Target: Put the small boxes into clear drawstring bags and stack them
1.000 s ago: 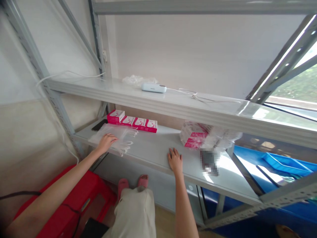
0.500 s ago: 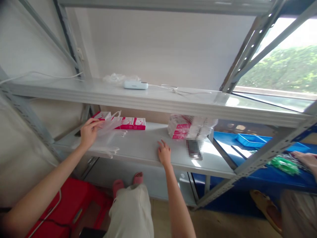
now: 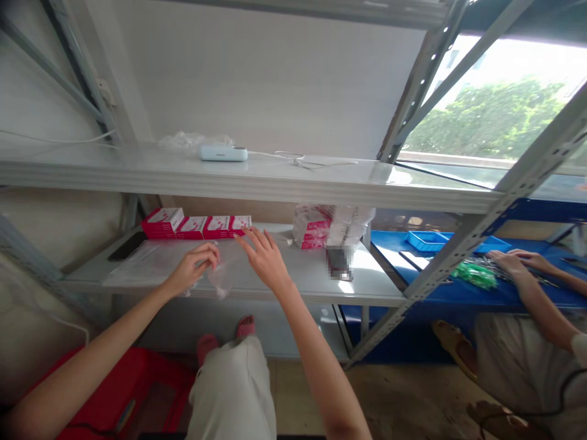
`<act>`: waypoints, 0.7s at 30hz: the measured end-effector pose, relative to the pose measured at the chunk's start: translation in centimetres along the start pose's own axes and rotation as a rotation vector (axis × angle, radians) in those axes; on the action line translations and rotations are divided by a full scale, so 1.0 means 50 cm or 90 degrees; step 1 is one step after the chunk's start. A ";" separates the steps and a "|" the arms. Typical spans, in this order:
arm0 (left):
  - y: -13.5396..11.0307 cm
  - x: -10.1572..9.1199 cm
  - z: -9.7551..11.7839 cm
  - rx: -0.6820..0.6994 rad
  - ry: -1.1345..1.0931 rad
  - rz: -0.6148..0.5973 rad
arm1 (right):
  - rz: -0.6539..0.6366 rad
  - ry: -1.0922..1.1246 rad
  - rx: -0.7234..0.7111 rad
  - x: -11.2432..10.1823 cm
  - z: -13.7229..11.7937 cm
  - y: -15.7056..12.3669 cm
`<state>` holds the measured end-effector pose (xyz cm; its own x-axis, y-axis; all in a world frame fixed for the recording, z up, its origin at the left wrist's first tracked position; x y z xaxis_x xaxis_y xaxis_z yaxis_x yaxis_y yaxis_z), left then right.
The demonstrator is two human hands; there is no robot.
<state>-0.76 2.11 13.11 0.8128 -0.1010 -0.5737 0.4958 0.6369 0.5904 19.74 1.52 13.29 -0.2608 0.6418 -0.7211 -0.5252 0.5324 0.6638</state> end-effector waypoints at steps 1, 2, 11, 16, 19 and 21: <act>-0.004 0.007 -0.004 -0.003 -0.012 -0.013 | -0.027 -0.010 -0.011 0.007 0.004 -0.004; -0.008 0.012 -0.008 -0.009 -0.021 -0.020 | -0.051 -0.017 -0.018 0.018 0.007 -0.011; -0.040 0.024 -0.074 -0.077 -0.063 -0.033 | -0.231 -0.137 0.058 0.101 0.036 -0.071; -0.033 0.001 -0.043 -0.095 0.066 0.066 | -0.267 -0.151 0.112 0.099 0.034 -0.060; -0.035 0.031 0.049 -0.094 0.135 0.135 | -0.294 -0.155 0.162 0.092 0.026 -0.055; -0.036 0.091 0.116 -0.021 0.170 0.028 | -0.308 -0.156 0.181 0.084 0.019 -0.052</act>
<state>3.82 -3.95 12.74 0.7221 0.1299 -0.6795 0.4473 0.6617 0.6018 20.77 3.35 8.73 0.1645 0.3803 -0.9101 -0.2926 0.9000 0.3232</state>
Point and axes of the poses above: each hand's wrist, its own y-axis towards the middle knuckle, its own x-axis out of the palm, z = x × y, the point moved 3 cm from there along y, towards the middle knuckle, and after that the axes turned 5 degrees about -y, right-handed, at the moved point
